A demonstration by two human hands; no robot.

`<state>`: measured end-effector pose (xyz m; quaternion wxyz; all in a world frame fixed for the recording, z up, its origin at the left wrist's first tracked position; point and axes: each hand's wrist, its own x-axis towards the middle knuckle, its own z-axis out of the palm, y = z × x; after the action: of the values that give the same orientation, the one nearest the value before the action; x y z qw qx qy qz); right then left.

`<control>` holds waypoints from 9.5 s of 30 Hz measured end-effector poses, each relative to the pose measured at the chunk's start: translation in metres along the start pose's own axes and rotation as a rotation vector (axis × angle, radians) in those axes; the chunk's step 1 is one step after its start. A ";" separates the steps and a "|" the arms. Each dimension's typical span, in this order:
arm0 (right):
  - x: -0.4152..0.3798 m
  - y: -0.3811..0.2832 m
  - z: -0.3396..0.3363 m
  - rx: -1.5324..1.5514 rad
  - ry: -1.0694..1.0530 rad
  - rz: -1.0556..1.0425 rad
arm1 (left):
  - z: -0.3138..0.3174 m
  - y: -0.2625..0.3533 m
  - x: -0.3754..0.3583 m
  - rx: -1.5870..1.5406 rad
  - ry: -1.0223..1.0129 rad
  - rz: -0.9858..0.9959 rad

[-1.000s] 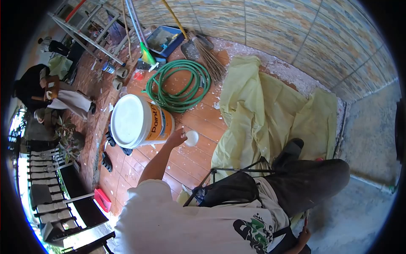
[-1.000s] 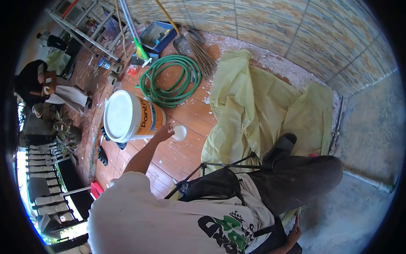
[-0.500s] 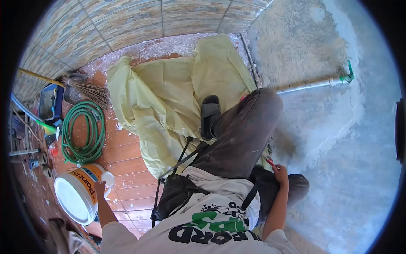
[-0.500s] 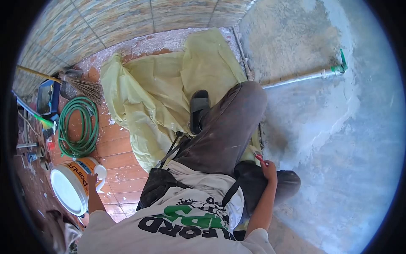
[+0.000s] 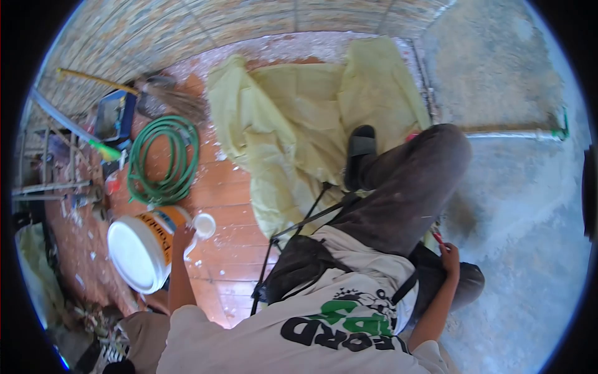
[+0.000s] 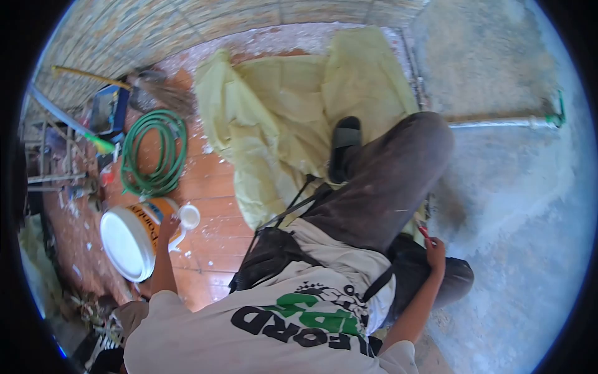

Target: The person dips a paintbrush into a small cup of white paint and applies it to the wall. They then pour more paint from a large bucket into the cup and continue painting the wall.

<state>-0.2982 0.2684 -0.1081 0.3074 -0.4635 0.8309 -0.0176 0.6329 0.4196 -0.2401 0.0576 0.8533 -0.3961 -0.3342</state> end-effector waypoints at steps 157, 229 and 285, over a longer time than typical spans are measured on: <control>0.061 -0.444 0.011 0.591 0.025 -0.793 | -0.017 0.019 -0.275 -1.843 0.763 -0.652; 0.098 -0.420 0.024 0.159 0.316 -0.978 | -0.041 -0.022 -0.208 -1.772 0.840 -0.228; 0.018 -0.444 0.034 0.212 0.159 -1.084 | 0.040 0.134 -0.235 -2.020 0.600 -0.572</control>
<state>0.0500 0.0106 -0.0054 0.2357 -0.7882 0.4880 -0.2916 0.4143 0.5031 -0.0990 0.7461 0.5194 0.3041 -0.2846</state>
